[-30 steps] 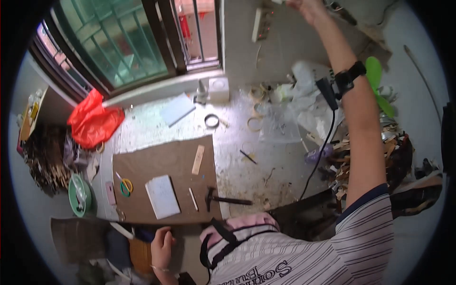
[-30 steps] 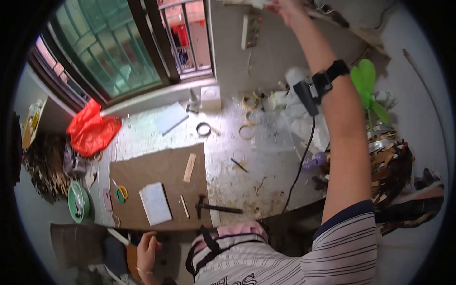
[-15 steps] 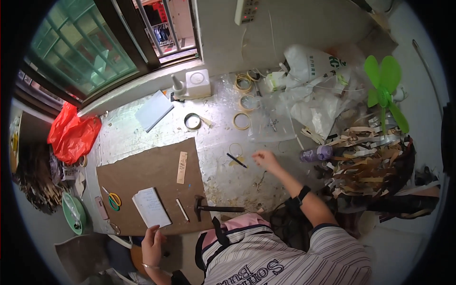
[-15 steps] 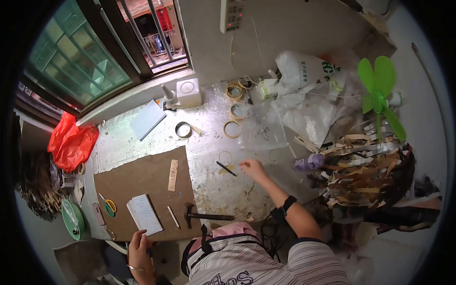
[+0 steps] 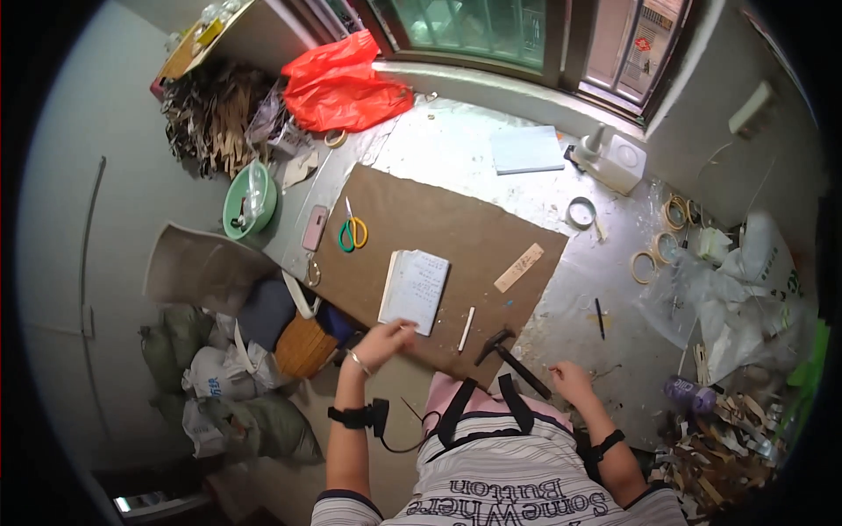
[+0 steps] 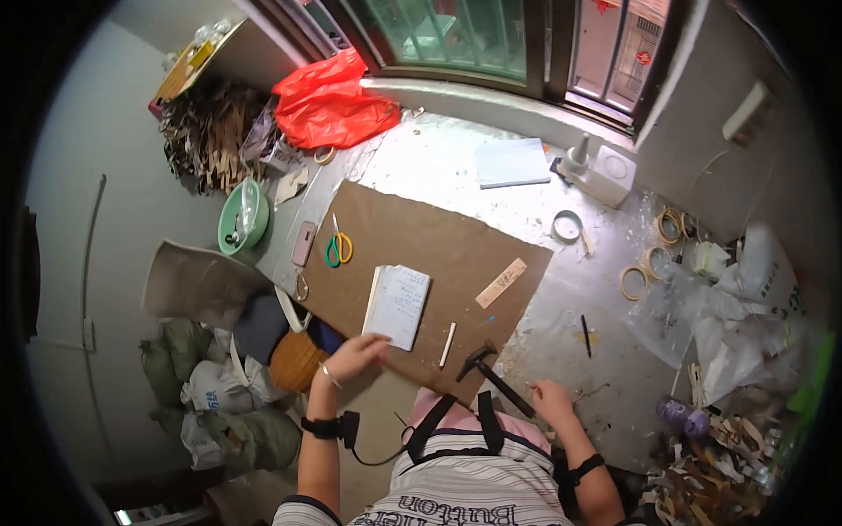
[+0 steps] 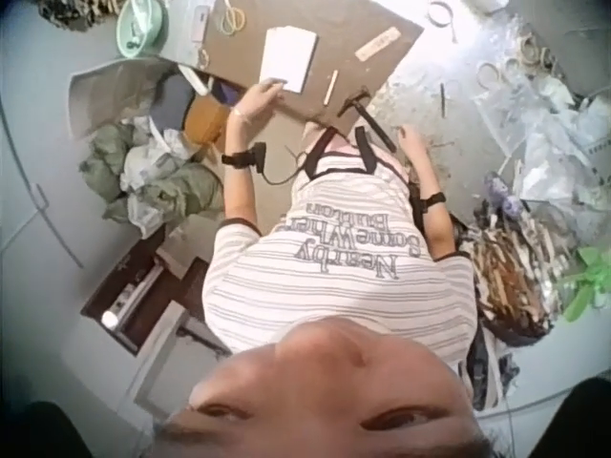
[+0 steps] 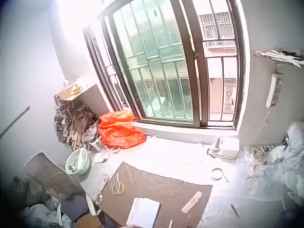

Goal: The recorder writes identification codes on cardboard labels and attaches them to large storage bags of material.

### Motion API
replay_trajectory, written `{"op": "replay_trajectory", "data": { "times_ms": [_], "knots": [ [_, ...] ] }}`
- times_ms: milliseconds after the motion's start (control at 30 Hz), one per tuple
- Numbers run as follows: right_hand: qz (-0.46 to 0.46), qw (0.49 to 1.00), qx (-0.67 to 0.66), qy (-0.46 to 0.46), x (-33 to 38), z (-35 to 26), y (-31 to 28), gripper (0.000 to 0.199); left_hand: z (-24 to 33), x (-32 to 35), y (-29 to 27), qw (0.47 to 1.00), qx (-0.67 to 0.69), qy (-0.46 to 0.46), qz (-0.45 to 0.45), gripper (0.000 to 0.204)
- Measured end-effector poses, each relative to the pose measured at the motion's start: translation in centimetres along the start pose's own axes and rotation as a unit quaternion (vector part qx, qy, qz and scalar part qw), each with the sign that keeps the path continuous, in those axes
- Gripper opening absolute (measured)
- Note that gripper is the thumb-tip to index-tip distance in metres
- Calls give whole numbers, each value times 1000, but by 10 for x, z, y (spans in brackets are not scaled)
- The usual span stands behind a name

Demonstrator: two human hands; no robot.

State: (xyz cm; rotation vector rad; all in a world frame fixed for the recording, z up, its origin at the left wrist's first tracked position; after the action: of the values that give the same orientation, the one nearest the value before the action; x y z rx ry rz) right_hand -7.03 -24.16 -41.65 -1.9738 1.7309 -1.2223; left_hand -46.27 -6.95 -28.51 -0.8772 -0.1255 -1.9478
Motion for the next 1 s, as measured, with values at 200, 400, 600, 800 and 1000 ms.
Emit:
{"op": "replay_trajectory", "data": {
  "times_ms": [200, 400, 600, 800, 1000],
  "knots": [
    [14, 998, 55, 19, -4, -42, -5, 19, -100, -95, -114, 966, -18, 6, 258, 27],
    [52, 995, 67, 57, -5, -113, 11, 18, -144, -222, -209, 874, -220, 56, 430, 27],
    [43, 997, 43, 39, -7, -168, 61, 18, -151, -280, -204, 812, -302, -8, 499, 37],
    [5, 926, -360, 113, -66, -255, 107, 24, -171, -256, -244, 959, -62, -29, 274, 35],
    [15, 706, -693, 148, -78, -270, 77, 36, -16, -114, -17, 988, -60, 138, -41, 21]
  ]
}}
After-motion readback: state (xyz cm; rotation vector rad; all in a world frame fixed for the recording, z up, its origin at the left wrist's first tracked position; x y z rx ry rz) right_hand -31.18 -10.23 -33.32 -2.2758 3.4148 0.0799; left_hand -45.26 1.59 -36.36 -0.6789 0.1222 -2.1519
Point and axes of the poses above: each hand's wrist, its own x-axis away from the middle knuckle, its own y-axis out of the palm, z = x × y, the point moved 1 cm from there along -x, towards the middle knuckle, and after that the axes turned 2 degrees about z, right-handed, at the moved point
